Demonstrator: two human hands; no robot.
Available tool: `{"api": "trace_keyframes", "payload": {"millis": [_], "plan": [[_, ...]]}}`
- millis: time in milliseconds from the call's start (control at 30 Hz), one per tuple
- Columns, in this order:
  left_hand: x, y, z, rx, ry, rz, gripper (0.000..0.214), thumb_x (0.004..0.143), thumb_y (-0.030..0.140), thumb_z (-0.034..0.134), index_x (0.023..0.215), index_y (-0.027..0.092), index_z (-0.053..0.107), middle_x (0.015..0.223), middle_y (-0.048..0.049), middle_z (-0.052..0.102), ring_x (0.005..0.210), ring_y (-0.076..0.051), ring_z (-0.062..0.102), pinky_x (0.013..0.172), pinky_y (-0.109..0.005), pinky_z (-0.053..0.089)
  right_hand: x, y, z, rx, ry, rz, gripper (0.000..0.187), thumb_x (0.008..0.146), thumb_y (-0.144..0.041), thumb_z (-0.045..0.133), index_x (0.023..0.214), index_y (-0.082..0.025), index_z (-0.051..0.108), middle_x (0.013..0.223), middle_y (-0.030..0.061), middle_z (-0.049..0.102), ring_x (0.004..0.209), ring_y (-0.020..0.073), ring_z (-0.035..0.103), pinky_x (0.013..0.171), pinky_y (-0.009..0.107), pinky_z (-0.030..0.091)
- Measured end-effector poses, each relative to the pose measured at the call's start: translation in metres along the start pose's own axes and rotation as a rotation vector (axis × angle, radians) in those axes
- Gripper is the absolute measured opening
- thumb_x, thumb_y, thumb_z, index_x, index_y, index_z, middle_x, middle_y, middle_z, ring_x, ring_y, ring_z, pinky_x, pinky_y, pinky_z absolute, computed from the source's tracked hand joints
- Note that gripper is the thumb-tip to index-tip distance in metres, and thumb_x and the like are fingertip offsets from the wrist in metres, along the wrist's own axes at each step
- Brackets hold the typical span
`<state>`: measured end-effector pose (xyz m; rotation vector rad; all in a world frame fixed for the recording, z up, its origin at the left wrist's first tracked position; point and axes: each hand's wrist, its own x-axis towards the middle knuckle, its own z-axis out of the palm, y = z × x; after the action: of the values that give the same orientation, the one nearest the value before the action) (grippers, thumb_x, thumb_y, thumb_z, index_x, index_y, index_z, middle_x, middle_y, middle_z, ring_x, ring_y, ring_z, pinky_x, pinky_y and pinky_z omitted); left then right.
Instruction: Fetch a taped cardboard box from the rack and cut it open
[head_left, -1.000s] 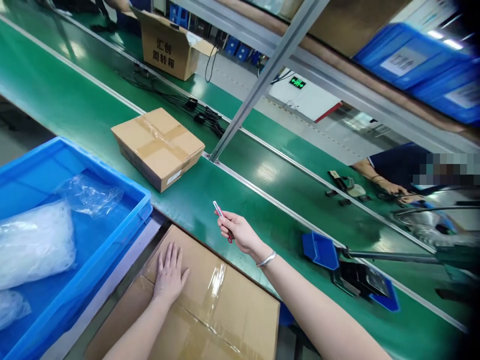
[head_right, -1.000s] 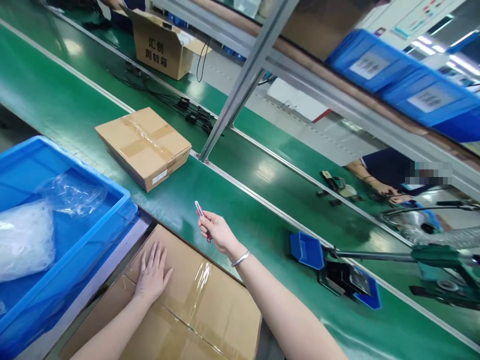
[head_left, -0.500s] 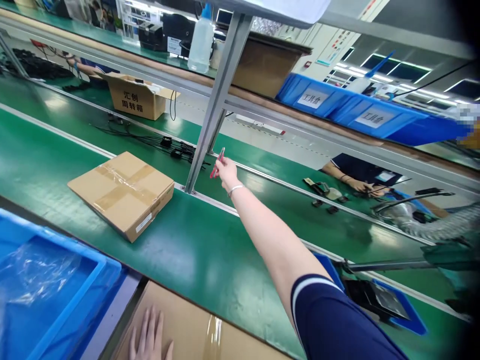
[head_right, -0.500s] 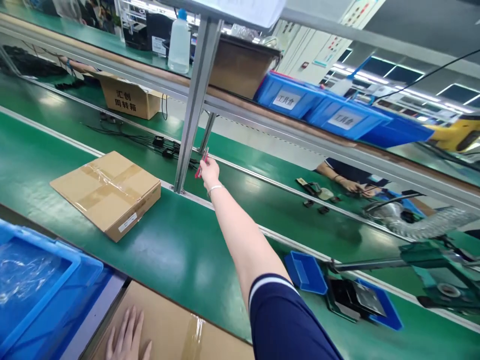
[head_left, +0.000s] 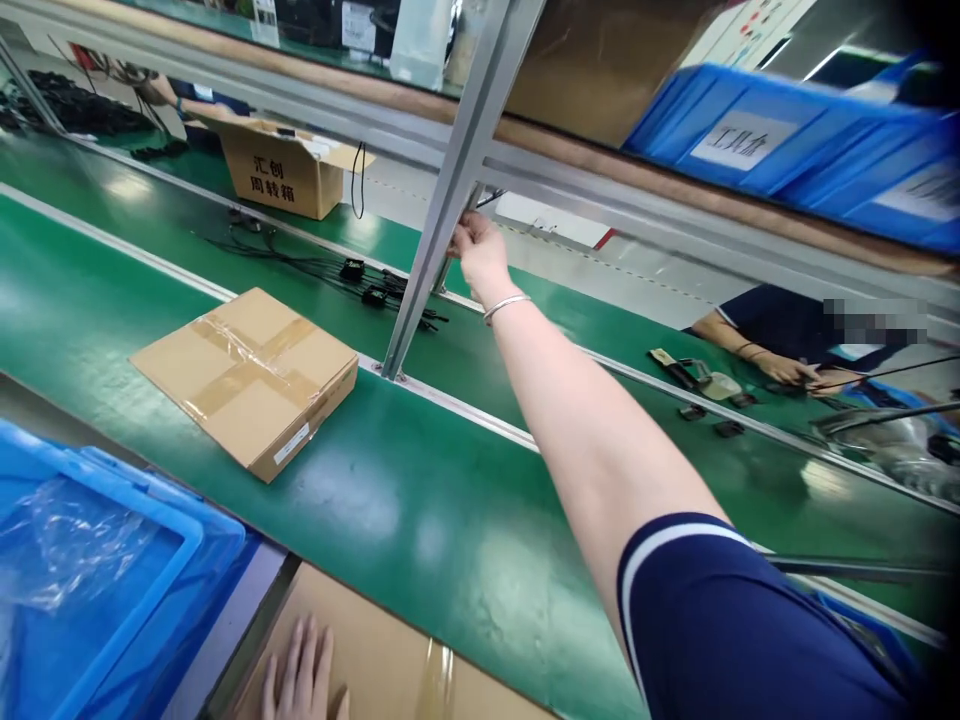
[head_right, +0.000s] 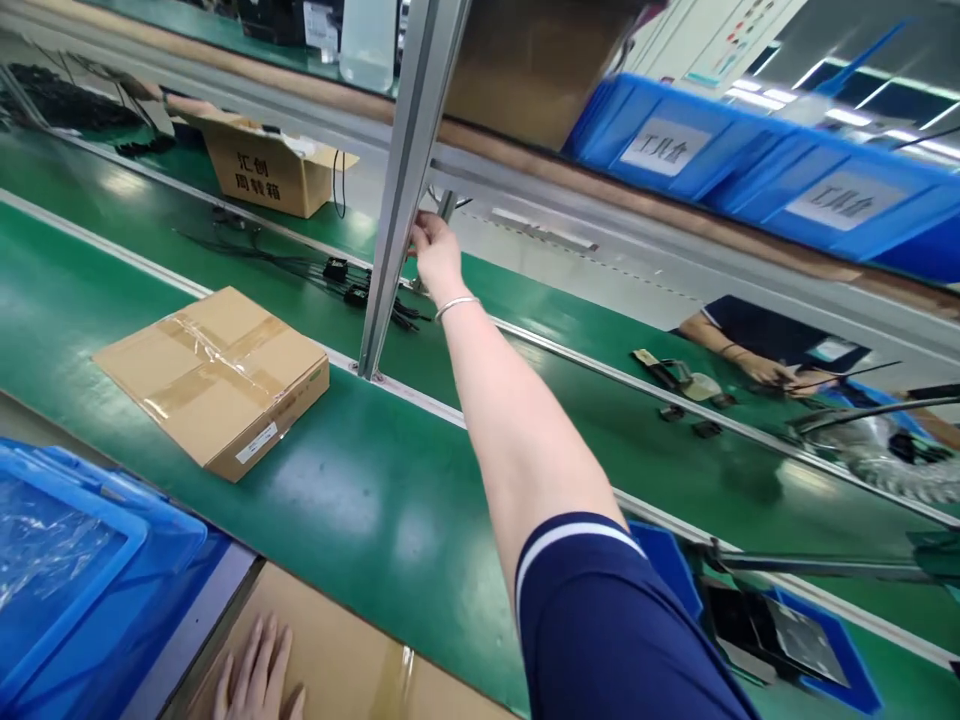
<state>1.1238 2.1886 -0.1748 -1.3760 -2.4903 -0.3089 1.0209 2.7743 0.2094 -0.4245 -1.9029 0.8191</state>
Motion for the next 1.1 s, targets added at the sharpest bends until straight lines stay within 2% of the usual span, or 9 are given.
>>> {"api": "trace_keyframes", "payload": {"millis": [100, 200, 300, 400, 500, 567, 667, 867, 1100], "plan": [[0.005, 0.0, -0.024, -0.012, -0.116, 0.055, 0.086, 0.083, 0.034, 0.05, 0.156, 0.02, 0.006, 0.153, -0.0154, 0.037, 0.14, -0.033, 0.036, 0.114, -0.057, 0.022, -0.036, -0.014, -0.017, -0.138, 0.047, 0.141, 0.042, 0.094, -0.019, 0.045, 0.132, -0.003, 0.043, 0.113, 0.0137, 0.064, 0.093, 0.0133, 0.064, 0.074, 0.026, 0.054], [0.012, 0.003, -0.04, -0.032, -0.243, 0.047, 0.067, 0.089, 0.034, 0.044, 0.151, 0.015, 0.03, 0.156, -0.0149, 0.031, 0.144, -0.033, 0.029, 0.118, -0.057, 0.015, -0.13, -0.039, -0.034, -0.203, -0.004, 0.154, 0.041, 0.095, -0.019, 0.039, 0.133, -0.004, 0.043, 0.121, 0.0176, 0.059, 0.107, 0.0157, 0.061, 0.081, 0.03, 0.052], [0.016, 0.006, -0.046, -0.063, -0.344, 0.004, 0.06, 0.091, 0.035, 0.041, 0.146, 0.013, 0.041, 0.157, -0.0142, 0.028, 0.146, -0.031, 0.022, 0.119, -0.056, 0.009, -0.29, -0.08, -0.049, -0.242, -0.252, 0.173, 0.025, 0.094, -0.028, 0.047, 0.112, -0.022, 0.062, 0.113, 0.0101, 0.064, 0.109, 0.0241, 0.06, 0.099, 0.048, 0.049], [0.021, 0.007, -0.051, -0.109, -0.382, -0.02, 0.059, 0.092, 0.037, 0.04, 0.146, 0.013, 0.041, 0.158, -0.0132, 0.028, 0.148, -0.029, 0.018, 0.12, -0.054, 0.005, -0.476, -0.13, -0.061, -0.152, -0.741, 0.388, 0.029, 0.094, -0.03, 0.041, 0.11, -0.035, 0.065, 0.105, 0.0094, 0.068, 0.102, 0.0294, 0.065, 0.093, 0.055, 0.054], [0.026, 0.006, -0.057, -0.128, -0.389, -0.029, 0.06, 0.092, 0.037, 0.04, 0.146, 0.011, 0.04, 0.158, -0.0146, 0.027, 0.148, -0.029, 0.015, 0.12, -0.054, 0.004, -0.624, -0.178, -0.062, -0.143, -0.963, 0.521, 0.034, 0.092, -0.03, 0.043, 0.119, -0.036, 0.063, 0.116, 0.0059, 0.069, 0.112, 0.028, 0.064, 0.1, 0.05, 0.054], [0.03, 0.004, -0.058, -0.119, -0.39, -0.025, 0.06, 0.092, 0.037, 0.041, 0.146, 0.01, 0.04, 0.158, -0.0154, 0.026, 0.149, -0.03, 0.014, 0.12, -0.054, 0.004, -0.682, -0.205, -0.055, -0.206, -0.999, 0.6, 0.042, 0.09, -0.022, 0.042, 0.128, -0.024, 0.058, 0.128, 0.0115, 0.062, 0.122, 0.0307, 0.057, 0.105, 0.054, 0.048], [0.035, 0.0, -0.058, -0.096, -0.379, -0.018, 0.062, 0.091, 0.039, 0.042, 0.146, 0.011, 0.039, 0.158, -0.0153, 0.026, 0.149, -0.029, 0.013, 0.12, -0.054, 0.004, -0.707, -0.228, -0.038, -0.429, -1.007, 0.655, 0.045, 0.093, -0.02, 0.042, 0.137, -0.016, 0.048, 0.136, 0.0168, 0.054, 0.129, 0.031, 0.049, 0.109, 0.053, 0.041], [0.044, -0.006, -0.065, -0.064, -0.387, 0.027, 0.065, 0.091, 0.04, 0.043, 0.147, 0.008, 0.035, 0.158, -0.0184, 0.023, 0.149, -0.029, 0.012, 0.119, -0.054, 0.007, -0.67, -0.21, -0.02, -0.56, -0.941, 0.709, 0.037, 0.097, -0.035, 0.043, 0.119, -0.009, 0.059, 0.116, 0.02, 0.063, 0.108, 0.0295, 0.058, 0.098, 0.044, 0.044], [0.037, -0.022, -0.14, -0.055, -0.651, 0.131, 0.064, 0.091, 0.044, 0.043, 0.146, 0.012, 0.035, 0.158, -0.0199, 0.022, 0.145, -0.037, 0.021, 0.104, -0.061, 0.037, -0.667, -0.256, -0.039, -0.421, -0.886, 0.736, 0.055, 0.101, -0.046, 0.026, 0.081, -0.014, 0.066, 0.085, 0.0154, 0.071, 0.082, 0.0252, 0.066, 0.079, 0.035, 0.046]]}}
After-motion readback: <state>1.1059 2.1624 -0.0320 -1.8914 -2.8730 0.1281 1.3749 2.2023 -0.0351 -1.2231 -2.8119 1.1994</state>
